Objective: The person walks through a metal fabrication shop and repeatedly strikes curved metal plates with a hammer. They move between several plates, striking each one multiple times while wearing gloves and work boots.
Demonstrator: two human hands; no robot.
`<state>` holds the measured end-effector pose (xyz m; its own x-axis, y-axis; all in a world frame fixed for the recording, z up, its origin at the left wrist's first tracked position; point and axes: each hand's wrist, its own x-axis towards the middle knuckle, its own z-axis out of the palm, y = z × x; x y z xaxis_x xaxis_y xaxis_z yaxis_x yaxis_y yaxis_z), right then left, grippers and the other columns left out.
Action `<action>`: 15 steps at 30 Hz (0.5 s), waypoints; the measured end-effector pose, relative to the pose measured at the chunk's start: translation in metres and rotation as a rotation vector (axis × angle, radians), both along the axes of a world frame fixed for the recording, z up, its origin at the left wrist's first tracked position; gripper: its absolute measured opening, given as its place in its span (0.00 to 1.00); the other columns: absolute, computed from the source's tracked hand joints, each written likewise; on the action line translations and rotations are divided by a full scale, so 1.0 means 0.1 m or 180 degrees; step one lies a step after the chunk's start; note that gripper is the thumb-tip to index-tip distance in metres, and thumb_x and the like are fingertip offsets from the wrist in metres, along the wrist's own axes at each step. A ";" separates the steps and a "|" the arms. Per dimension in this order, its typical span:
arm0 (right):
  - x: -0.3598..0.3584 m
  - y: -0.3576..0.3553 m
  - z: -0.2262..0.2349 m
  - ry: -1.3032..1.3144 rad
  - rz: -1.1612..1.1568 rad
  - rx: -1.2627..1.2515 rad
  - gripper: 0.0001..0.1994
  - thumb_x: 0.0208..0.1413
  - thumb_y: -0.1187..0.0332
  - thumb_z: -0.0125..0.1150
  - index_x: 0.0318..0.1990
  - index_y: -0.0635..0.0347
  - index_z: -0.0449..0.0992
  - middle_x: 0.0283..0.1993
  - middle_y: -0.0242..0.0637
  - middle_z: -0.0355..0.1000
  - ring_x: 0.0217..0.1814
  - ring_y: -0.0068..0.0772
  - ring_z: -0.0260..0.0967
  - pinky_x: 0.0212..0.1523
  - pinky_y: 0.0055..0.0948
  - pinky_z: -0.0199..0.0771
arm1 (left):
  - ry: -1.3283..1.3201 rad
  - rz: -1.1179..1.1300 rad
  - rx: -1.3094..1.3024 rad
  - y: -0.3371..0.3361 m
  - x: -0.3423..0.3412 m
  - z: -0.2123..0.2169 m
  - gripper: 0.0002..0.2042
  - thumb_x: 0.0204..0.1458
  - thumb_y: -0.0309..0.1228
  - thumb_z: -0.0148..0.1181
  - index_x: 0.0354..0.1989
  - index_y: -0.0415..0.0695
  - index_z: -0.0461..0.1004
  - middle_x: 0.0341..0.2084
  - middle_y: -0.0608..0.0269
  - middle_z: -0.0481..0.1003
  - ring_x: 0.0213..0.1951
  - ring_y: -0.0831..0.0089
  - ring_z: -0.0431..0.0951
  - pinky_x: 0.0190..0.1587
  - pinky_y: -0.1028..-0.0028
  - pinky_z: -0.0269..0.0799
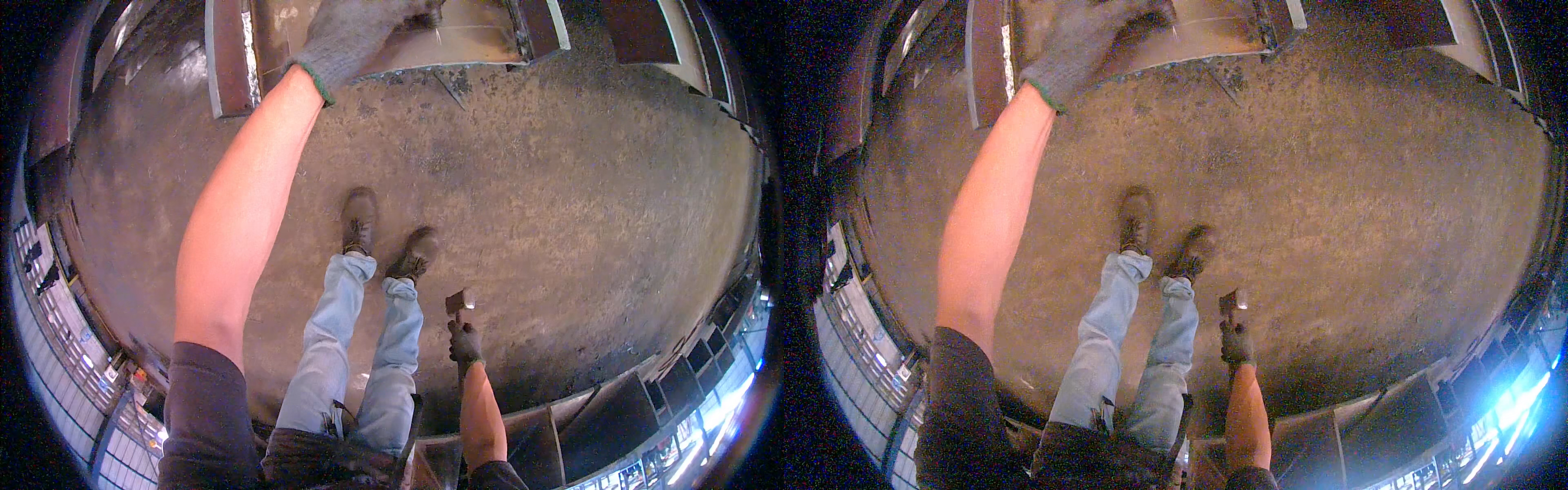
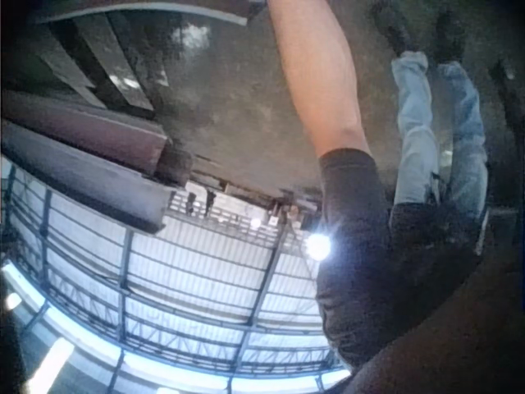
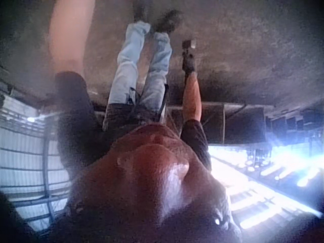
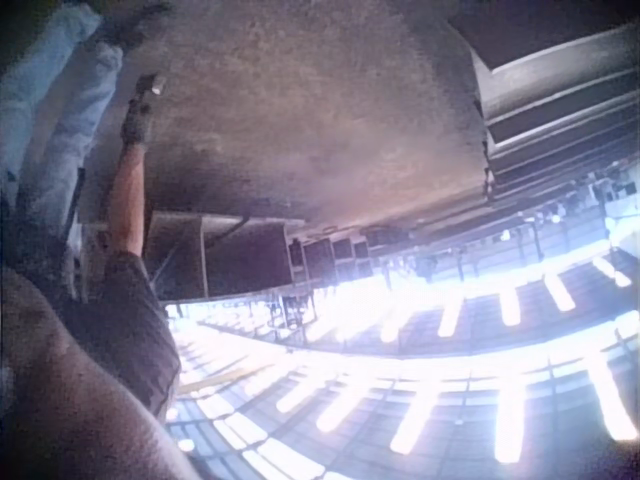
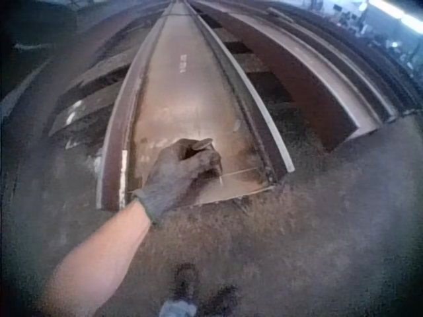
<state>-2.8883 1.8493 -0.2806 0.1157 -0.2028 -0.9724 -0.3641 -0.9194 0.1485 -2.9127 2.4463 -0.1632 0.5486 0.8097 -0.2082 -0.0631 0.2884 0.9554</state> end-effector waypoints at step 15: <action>-0.12 -0.14 -0.40 0.0169 0.0000 -0.0220 0.19 0.61 0.46 0.62 0.45 0.47 0.66 0.21 0.29 0.59 0.16 0.30 0.58 0.16 0.33 0.58 | 0.0506 -0.0175 0.0702 0.10 0.11 0.02 0.18 0.63 0.35 0.64 0.50 0.30 0.73 0.35 0.59 0.79 0.37 0.74 0.79 0.42 0.72 0.77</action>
